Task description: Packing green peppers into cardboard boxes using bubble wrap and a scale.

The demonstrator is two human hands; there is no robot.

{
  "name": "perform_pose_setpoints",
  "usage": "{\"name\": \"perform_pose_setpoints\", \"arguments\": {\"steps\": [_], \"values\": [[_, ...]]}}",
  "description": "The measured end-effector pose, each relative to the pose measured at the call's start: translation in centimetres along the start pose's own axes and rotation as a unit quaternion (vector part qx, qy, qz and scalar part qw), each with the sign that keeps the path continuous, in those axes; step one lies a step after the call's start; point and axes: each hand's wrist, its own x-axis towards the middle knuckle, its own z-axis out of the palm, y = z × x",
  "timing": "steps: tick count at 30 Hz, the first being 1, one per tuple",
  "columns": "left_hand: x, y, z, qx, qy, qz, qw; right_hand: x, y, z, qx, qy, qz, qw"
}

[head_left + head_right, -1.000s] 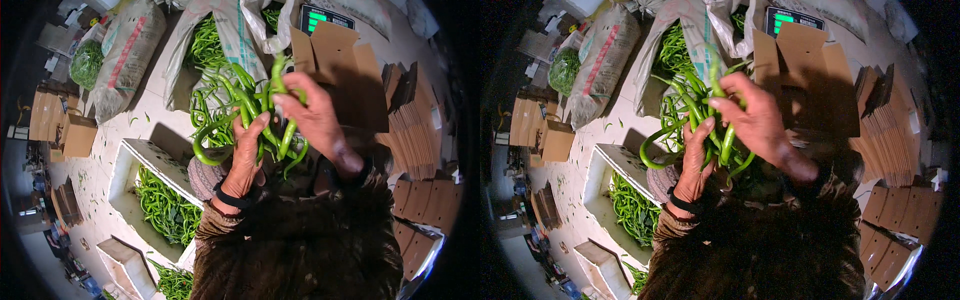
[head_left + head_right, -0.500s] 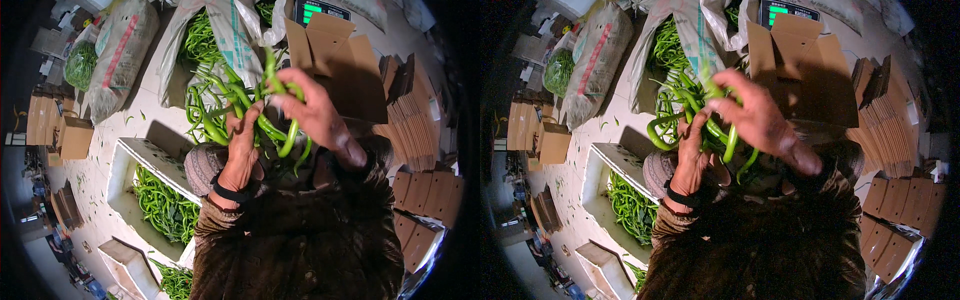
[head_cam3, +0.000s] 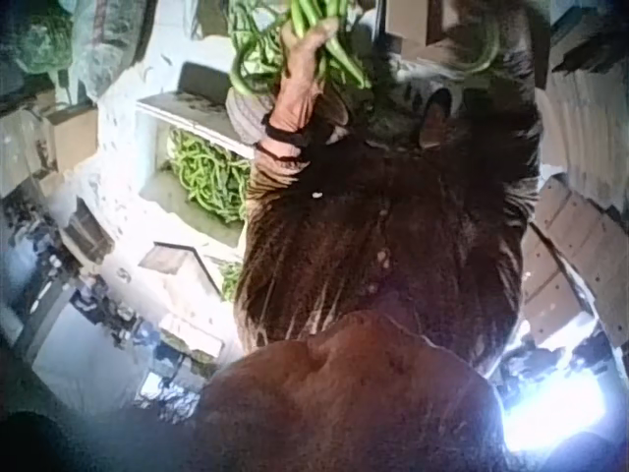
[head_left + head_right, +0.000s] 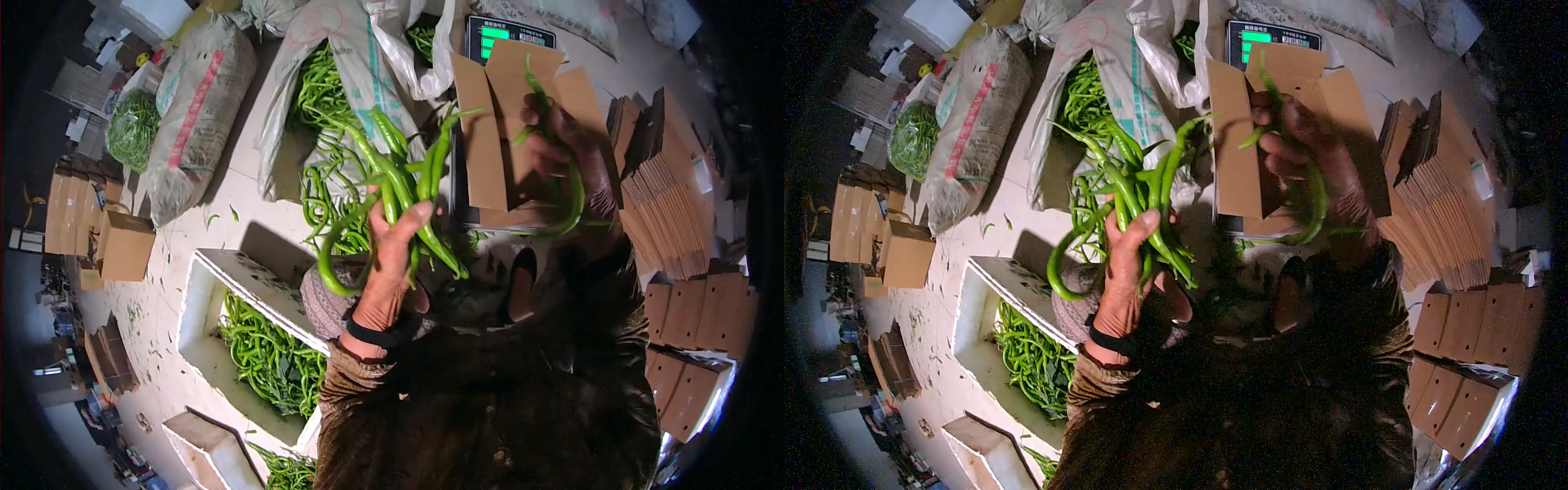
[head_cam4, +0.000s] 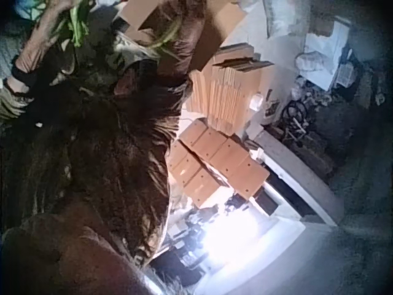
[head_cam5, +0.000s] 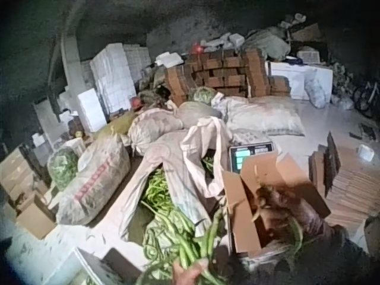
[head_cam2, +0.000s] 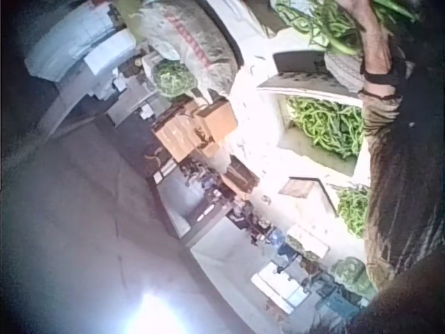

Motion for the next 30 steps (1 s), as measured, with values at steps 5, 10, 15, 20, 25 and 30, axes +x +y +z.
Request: {"name": "perform_pose_setpoints", "arguments": {"steps": [5,10,15,20,25,30], "values": [[-0.4,0.3,-0.7,0.074,-0.057,0.030,0.995,1.5,-0.8,-4.2,0.154,-0.069,-0.004,0.986],[-0.2,-0.9,-0.8,0.066,-0.065,0.061,0.994,2.4,-0.4,-4.5,0.205,-0.151,0.044,0.966],[0.0,-0.6,-0.4,0.164,-0.099,0.138,0.972,4.0,-0.4,-6.3,0.098,-0.078,0.037,0.991],[0.2,0.1,0.4,0.214,-0.122,0.149,0.958,7.3,2.8,-14.8,-0.547,-0.019,-0.199,0.813],[0.2,0.0,0.2,0.107,-0.065,0.090,0.988,1.4,2.3,-0.6,-0.398,-0.084,0.021,0.913],[0.6,-1.8,-0.8,0.050,-0.006,0.044,0.998,-0.2,7.4,3.3,-0.307,-0.101,0.089,0.942]]}}
